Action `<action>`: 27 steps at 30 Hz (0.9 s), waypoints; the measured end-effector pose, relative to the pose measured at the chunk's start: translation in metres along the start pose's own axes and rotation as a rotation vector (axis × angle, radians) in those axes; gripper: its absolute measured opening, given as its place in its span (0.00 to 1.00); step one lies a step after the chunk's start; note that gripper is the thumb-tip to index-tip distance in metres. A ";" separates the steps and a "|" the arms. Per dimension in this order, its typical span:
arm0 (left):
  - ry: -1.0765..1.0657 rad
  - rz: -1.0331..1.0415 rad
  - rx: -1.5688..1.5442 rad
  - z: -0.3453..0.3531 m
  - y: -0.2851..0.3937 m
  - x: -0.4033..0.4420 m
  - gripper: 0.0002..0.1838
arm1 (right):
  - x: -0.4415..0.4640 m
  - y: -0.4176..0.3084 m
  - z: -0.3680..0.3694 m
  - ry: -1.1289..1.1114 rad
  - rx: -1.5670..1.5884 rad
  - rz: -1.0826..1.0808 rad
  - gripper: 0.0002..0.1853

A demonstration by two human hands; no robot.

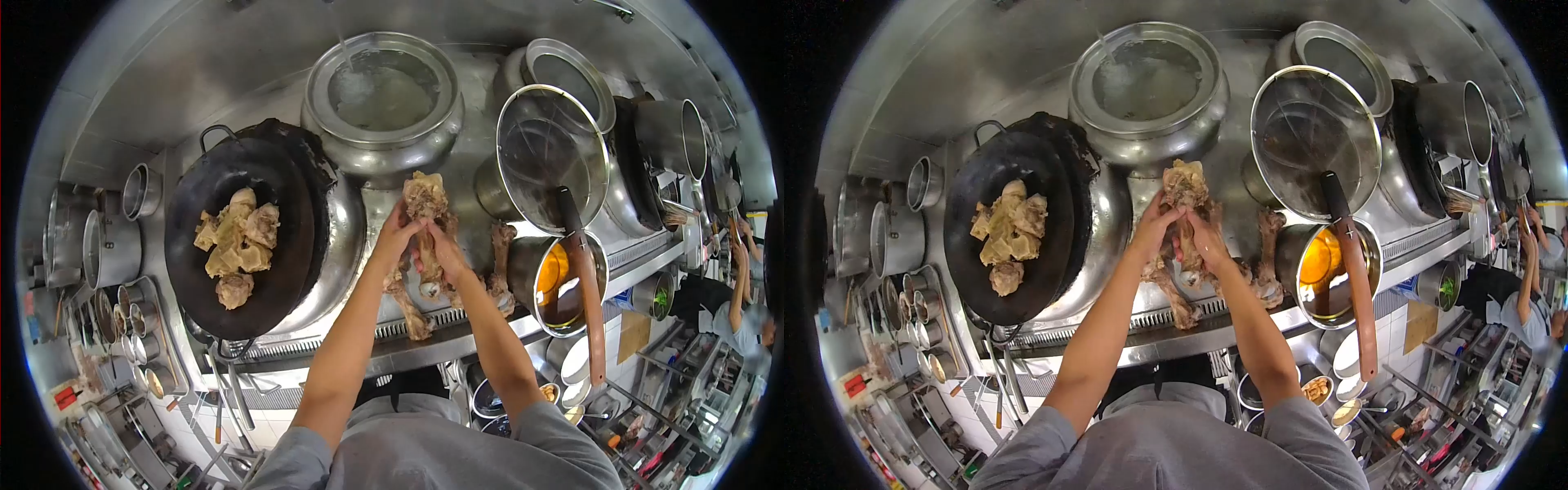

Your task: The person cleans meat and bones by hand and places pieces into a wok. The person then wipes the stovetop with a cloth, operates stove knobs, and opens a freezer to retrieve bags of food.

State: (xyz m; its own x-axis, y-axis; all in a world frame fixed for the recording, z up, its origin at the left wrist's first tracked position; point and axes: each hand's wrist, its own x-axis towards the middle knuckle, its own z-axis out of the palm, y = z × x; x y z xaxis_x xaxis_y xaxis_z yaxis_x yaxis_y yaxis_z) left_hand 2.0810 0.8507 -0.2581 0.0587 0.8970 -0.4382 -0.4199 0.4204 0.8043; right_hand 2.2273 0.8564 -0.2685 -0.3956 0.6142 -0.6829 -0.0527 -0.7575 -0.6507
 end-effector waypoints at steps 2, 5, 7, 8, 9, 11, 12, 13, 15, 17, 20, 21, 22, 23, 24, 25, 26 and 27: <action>-0.056 -0.147 -0.159 -0.011 -0.018 -0.003 0.36 | 0.005 0.006 -0.007 0.034 -0.006 -0.008 0.24; 0.014 -0.077 -0.393 0.001 -0.028 -0.006 0.35 | -0.008 -0.017 -0.005 0.093 -1.053 -0.675 0.21; 0.140 0.024 -0.441 0.006 -0.029 -0.009 0.34 | -0.050 -0.088 0.028 0.245 -1.204 -0.540 0.20; 0.146 0.025 -0.447 0.006 -0.030 -0.009 0.34 | -0.045 -0.113 0.038 0.303 -1.154 -0.632 0.19; 0.129 -0.031 -0.412 0.006 -0.030 -0.008 0.34 | -0.029 -0.139 0.048 0.361 -1.100 -0.726 0.18; 0.112 -0.079 -0.375 0.009 -0.029 -0.004 0.33 | 0.038 -0.173 0.049 0.436 -1.147 -1.146 0.19; 0.130 -0.055 -0.384 0.012 -0.028 -0.003 0.31 | 0.076 -0.187 0.050 0.555 -1.138 -1.257 0.18; 0.148 -0.035 -0.394 0.014 -0.029 -0.003 0.29 | 0.103 -0.200 0.052 0.678 -1.124 -1.361 0.17; 0.201 -0.079 -0.404 0.017 -0.018 -0.007 0.28 | 0.127 -0.231 0.049 0.355 -1.087 -0.897 0.16; 0.252 -0.121 -0.417 0.013 -0.010 -0.006 0.26 | 0.123 -0.247 0.049 0.047 -1.004 -0.437 0.15; 0.155 -0.073 -0.505 -0.001 -0.003 0.000 0.30 | 0.079 -0.268 0.068 -0.255 -1.099 -0.243 0.15; 0.140 -0.090 -0.511 -0.004 -0.004 0.003 0.30 | 0.061 -0.270 0.075 -0.319 -1.178 -0.221 0.15; 0.124 -0.112 -0.516 -0.006 -0.006 0.003 0.30 | 0.049 -0.269 0.078 -0.382 -1.254 -0.194 0.15; 0.120 -0.108 -0.518 -0.006 -0.007 0.005 0.30 | 0.039 -0.269 0.083 -0.379 -1.259 -0.197 0.15; 0.119 -0.105 -0.502 -0.005 -0.007 0.006 0.30 | 0.033 -0.268 0.087 -0.337 -1.457 -0.299 0.15; 0.119 -0.104 -0.486 -0.003 -0.008 0.006 0.30 | 0.030 -0.267 0.088 -0.291 -1.650 -0.402 0.16; 0.117 -0.105 -0.486 -0.003 -0.010 0.006 0.30 | 0.038 -0.265 0.084 -0.289 -1.651 -0.400 0.16; 0.125 -0.093 -0.492 -0.001 -0.011 0.006 0.30 | 0.059 -0.261 0.075 -0.098 -1.572 -0.655 0.17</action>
State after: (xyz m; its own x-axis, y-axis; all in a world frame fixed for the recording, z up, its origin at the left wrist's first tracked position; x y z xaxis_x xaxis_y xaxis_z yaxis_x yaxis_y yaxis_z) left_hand 2.0847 0.8509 -0.2699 0.0199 0.8231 -0.5675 -0.7959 0.3566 0.4892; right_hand 2.1489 1.0731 -0.1139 -0.7315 0.6501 -0.2057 0.6469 0.5663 -0.5108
